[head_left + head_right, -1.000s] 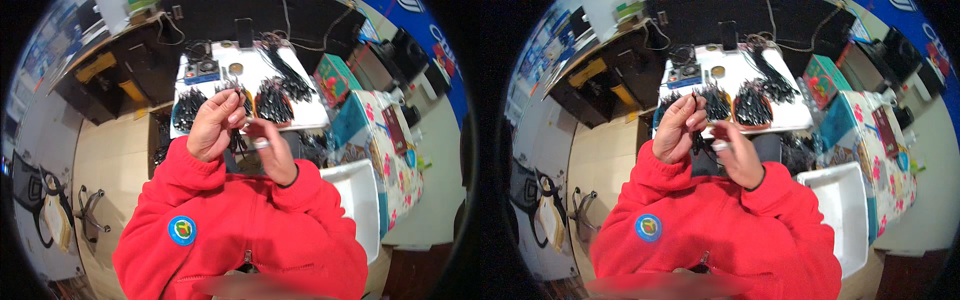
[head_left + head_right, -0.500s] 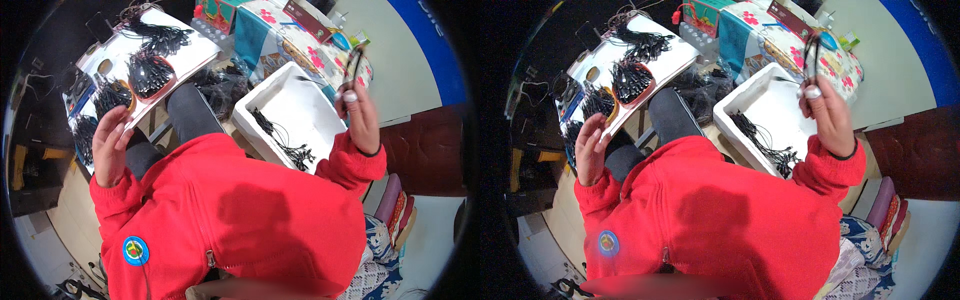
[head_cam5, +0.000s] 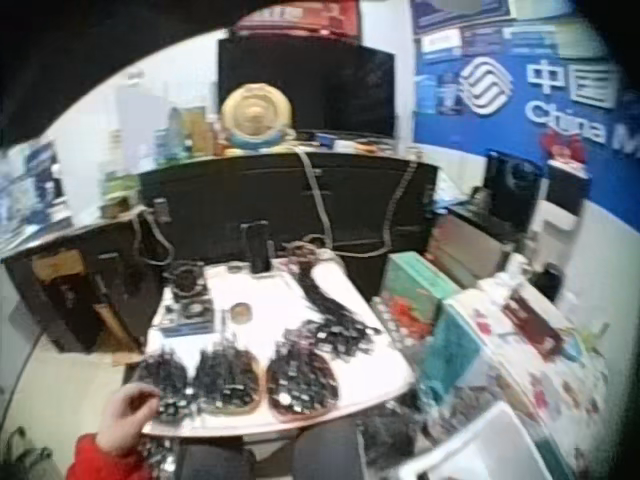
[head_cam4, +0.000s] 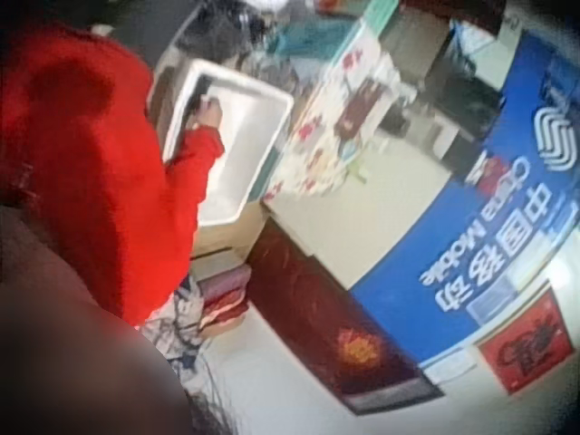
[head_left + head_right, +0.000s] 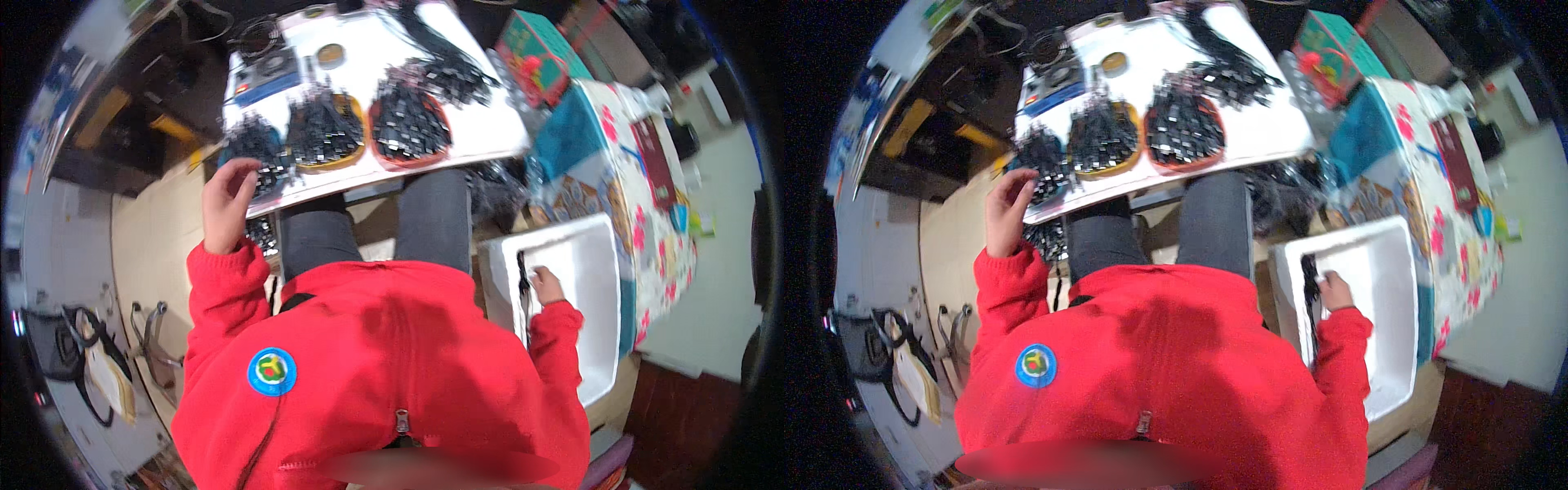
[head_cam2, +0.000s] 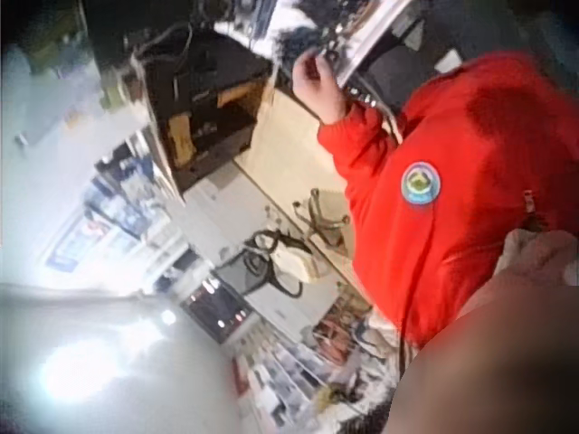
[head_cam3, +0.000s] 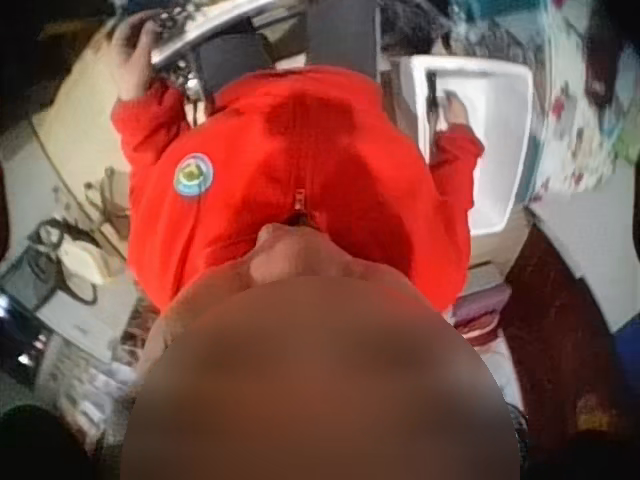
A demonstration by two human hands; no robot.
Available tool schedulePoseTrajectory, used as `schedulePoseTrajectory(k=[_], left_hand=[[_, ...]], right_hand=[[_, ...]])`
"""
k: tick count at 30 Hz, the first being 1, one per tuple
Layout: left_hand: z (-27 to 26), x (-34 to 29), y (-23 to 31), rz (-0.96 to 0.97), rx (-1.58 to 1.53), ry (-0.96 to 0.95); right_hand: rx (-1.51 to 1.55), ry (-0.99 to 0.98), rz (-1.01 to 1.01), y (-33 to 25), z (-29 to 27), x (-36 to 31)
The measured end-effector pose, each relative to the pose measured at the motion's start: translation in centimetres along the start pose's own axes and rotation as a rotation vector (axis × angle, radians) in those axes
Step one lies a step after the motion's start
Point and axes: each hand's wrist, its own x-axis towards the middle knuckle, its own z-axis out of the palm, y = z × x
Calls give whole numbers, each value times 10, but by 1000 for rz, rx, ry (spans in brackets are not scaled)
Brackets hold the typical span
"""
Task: The person repeatedly picks up black cables from trays on a table, attaches small white connectors to the cable ends, and places the finished cables into a white bin. The process is continuous and repetitive throughout the clip.
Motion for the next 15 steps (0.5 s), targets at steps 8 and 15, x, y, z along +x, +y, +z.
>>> schedulePoseTrajectory(k=[8,15], left_hand=[[-32,30,-31,51,451,371],[-20,77,-40,-9,682,276]], right_hand=[[-250,-23,-109,-179,-118,18],[-11,-28,-739,-406,-80,71]])
